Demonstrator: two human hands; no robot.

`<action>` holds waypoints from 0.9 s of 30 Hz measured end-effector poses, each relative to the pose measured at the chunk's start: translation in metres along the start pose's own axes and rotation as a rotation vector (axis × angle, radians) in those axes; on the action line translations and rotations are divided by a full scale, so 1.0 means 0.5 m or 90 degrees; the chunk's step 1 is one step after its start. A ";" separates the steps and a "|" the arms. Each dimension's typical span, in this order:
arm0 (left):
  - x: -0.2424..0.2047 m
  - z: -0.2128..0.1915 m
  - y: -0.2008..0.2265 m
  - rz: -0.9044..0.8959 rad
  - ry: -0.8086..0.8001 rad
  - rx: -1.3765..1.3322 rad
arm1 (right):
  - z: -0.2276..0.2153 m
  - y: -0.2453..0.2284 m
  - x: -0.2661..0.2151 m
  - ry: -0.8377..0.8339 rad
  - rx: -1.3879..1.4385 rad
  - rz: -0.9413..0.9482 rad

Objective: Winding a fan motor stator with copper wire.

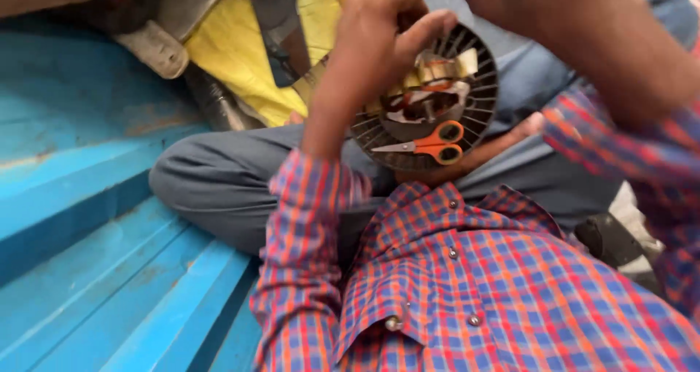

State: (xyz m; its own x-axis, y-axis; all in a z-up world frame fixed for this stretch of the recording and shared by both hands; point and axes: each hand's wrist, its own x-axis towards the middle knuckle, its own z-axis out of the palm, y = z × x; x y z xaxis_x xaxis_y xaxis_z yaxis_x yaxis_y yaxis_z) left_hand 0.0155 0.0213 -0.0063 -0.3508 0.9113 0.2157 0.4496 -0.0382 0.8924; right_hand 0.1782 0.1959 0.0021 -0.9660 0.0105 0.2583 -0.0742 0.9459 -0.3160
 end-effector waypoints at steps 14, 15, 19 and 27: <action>-0.068 0.001 0.153 0.319 0.065 0.289 | 0.062 0.062 -0.062 -0.125 0.256 0.240; -0.048 0.005 0.143 0.177 0.114 0.137 | 0.101 0.109 -0.058 -0.072 0.215 0.171; -0.005 0.030 -0.021 -0.147 0.050 -0.060 | 0.179 0.113 -0.053 -0.067 0.129 0.057; -0.098 -0.014 0.089 0.045 -0.066 -0.146 | -0.110 -0.139 -0.090 -0.199 0.028 0.036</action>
State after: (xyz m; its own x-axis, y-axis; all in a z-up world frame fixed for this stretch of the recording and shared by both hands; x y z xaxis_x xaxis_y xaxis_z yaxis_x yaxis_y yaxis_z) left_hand 0.0471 -0.0281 0.0255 -0.2334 0.9400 0.2487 0.2676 -0.1838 0.9458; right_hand 0.2403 0.1476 0.0627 -0.9977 -0.0446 -0.0515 -0.0230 0.9318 -0.3622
